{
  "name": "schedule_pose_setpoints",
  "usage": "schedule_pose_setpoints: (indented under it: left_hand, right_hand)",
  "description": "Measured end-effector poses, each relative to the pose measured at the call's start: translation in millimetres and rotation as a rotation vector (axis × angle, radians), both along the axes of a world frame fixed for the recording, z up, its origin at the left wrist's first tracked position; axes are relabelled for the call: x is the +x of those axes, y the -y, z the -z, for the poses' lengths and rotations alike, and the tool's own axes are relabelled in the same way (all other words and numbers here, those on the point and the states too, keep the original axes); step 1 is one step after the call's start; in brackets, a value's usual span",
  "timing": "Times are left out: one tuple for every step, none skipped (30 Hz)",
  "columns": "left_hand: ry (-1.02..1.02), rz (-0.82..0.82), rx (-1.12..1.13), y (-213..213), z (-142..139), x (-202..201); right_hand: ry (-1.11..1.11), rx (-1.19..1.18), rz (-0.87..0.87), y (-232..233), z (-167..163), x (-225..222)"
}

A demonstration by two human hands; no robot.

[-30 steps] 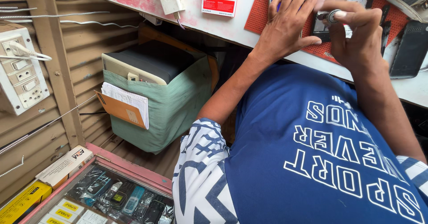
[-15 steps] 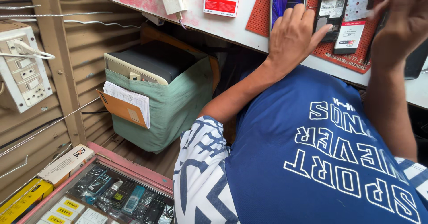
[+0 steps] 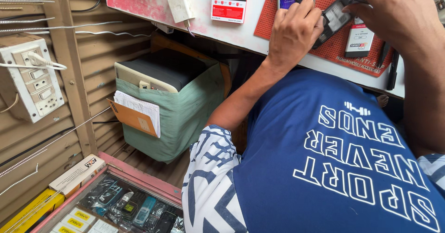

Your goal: The person uses a screwdriver to remove screws from the back of a mobile phone, then lifts the back cover to expose the internal components. The person continues to unscrew and adjust parts inside the phone while holding it steady.

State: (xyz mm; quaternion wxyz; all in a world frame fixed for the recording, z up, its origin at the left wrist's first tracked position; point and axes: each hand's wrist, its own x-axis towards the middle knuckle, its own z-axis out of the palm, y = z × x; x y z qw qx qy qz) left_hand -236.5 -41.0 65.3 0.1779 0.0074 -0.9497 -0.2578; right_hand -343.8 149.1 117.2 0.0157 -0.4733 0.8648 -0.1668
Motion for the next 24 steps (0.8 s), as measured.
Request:
schedule_pose_setpoints:
  left_hand:
    - [-0.007,0.017,0.006,4,0,2]
    - [-0.024,0.049,0.036,8,-1,4]
    - [-0.041,0.080,0.067,10,-2,7]
    - [-0.057,0.109,0.097,13,-3,10]
    - [-0.054,0.147,0.148,15,-6,13]
    - [-0.050,0.185,0.201,16,-9,17]
    - [-0.046,0.226,0.255,17,-14,21]
    - [-0.044,0.253,0.302,17,-19,26]
    - [-0.039,0.280,0.350,16,-26,32]
    - [-0.034,0.310,0.397,15,-33,38]
    - [0.041,0.277,0.490,14,-40,45]
    - [0.117,0.243,0.582,13,-48,53]
    - [0.196,0.207,0.672,12,-54,60]
    - [0.228,0.207,0.723,11,-59,64]
    - [0.263,0.202,0.777,10,-63,70]
    - [0.296,0.197,0.831,10,-66,73]
    - [0.361,0.205,0.822,9,-67,75]
    - [0.425,0.212,0.813,9,-69,77]
    - [0.487,0.219,0.804,8,-69,78]
    - [0.483,0.214,0.825,8,-68,78]
    - [0.476,0.210,0.843,8,-66,78]
    - [0.470,0.207,0.862,8,-65,78]
    - [0.469,0.214,0.870,7,-64,78]
    - [0.468,0.220,0.878,8,-62,78]
  right_hand:
    - [0.033,0.009,0.005,-1,3,-1]
    - [0.070,0.028,0.025,-1,6,-1]
    - [0.110,0.030,0.028,-1,7,0]
    - [0.149,0.033,0.032,-1,7,1]
    - [0.191,0.018,0.020,-1,5,3]
    - [0.255,0.016,0.021,0,2,6]
    - [0.319,0.013,0.024,1,-2,9]
    - [0.407,0.021,0.039,0,-9,15]
    - [0.498,0.028,0.056,-1,-17,22]
    - [0.561,0.018,0.098,-4,-25,29]
    - [0.623,0.008,0.141,-8,-34,36]
    - [0.686,-0.002,0.184,-11,-42,43]
    - [0.700,-0.027,0.186,-13,-48,49]
    - [0.715,-0.050,0.189,-15,-53,56]
    - [0.733,-0.070,0.190,-17,-56,62]
    - [0.726,-0.074,0.196,-17,-57,67]
    - [0.713,-0.081,0.200,-17,-57,70]
    - [0.700,-0.088,0.203,-17,-57,73]
    - [0.722,-0.086,0.225,-18,-57,76]
    - [0.741,-0.086,0.247,-18,-57,79]
    - [0.757,-0.087,0.267,-18,-56,80]
    - [0.710,-0.093,0.240,-17,-54,81]
    - [0.661,-0.097,0.214,-17,-53,82]
    - [0.614,-0.100,0.187,-17,-52,83]
